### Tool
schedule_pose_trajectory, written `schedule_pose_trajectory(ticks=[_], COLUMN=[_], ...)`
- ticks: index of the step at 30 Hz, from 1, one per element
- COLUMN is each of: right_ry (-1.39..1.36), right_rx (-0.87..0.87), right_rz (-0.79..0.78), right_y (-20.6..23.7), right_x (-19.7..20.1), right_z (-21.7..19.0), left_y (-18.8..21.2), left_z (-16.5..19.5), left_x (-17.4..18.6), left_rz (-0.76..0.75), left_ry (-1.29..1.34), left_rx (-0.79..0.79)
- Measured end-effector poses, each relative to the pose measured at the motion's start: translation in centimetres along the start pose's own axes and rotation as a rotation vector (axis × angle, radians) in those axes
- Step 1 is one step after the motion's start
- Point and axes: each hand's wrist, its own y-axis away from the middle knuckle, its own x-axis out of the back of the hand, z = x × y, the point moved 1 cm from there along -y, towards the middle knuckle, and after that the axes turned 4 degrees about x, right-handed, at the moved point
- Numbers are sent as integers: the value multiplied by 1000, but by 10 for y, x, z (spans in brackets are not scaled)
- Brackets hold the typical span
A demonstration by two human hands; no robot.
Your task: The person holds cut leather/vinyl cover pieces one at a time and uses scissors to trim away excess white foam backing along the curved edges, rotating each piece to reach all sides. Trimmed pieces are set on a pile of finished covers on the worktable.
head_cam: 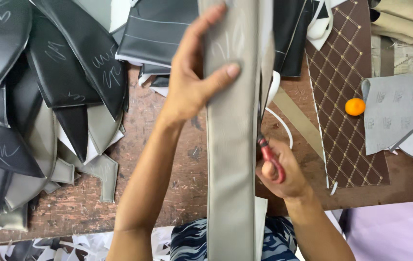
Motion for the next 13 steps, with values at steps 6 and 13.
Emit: schedule_pose_trajectory(ticks=[6,13], right_ry=[-53,38], right_rx=[-6,-46], right_rz=[94,135], right_y=[-11,2], right_x=[-16,20], right_z=[-15,6], left_y=[19,23], left_z=[-10,-11], left_x=[-10,-9], left_rz=[-26,-32], left_ry=[28,56], left_rx=[45,84])
